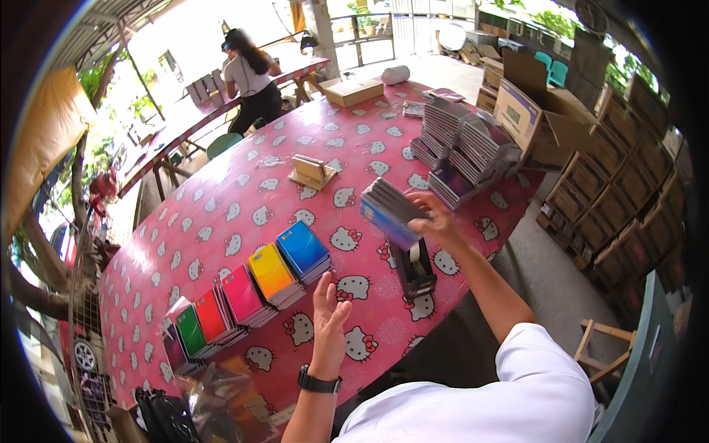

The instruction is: The person picks up notebooks of various colors from stacks on a table, aligns them into a single stack, slides the stack into a plastic bag, and secures the opening with tape from a dispenser.

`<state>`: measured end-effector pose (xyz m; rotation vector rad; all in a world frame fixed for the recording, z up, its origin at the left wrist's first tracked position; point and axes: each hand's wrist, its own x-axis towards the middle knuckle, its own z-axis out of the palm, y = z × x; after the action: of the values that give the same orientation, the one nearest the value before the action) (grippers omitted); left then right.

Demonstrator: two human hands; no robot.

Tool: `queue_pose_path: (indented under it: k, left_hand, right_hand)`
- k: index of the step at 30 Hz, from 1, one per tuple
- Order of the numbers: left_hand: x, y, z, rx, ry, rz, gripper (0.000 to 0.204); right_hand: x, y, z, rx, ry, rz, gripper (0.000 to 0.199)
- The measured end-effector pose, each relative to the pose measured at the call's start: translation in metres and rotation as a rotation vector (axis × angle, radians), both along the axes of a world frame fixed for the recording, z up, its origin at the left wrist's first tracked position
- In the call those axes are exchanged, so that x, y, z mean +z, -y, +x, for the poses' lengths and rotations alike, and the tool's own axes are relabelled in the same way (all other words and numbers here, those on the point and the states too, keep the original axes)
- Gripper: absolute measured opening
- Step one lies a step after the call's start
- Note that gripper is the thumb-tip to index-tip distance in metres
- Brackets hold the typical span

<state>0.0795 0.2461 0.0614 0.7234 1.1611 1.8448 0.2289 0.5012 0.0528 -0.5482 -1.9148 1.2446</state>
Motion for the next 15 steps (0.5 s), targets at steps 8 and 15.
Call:
queue_pose_path:
  k: [8,15]
  left_hand:
    - [-0.071,0.017,-0.02,0.121,-0.022,-0.217,0.048]
    - [-0.113,0.031,-0.019,0.266,0.053,-0.284,0.041]
  right_hand:
    - [-0.045,0.051,-0.092,0.012,0.9,0.512,0.046]
    - [-0.084,0.122,-0.135,-0.203,1.054,0.237,0.093]
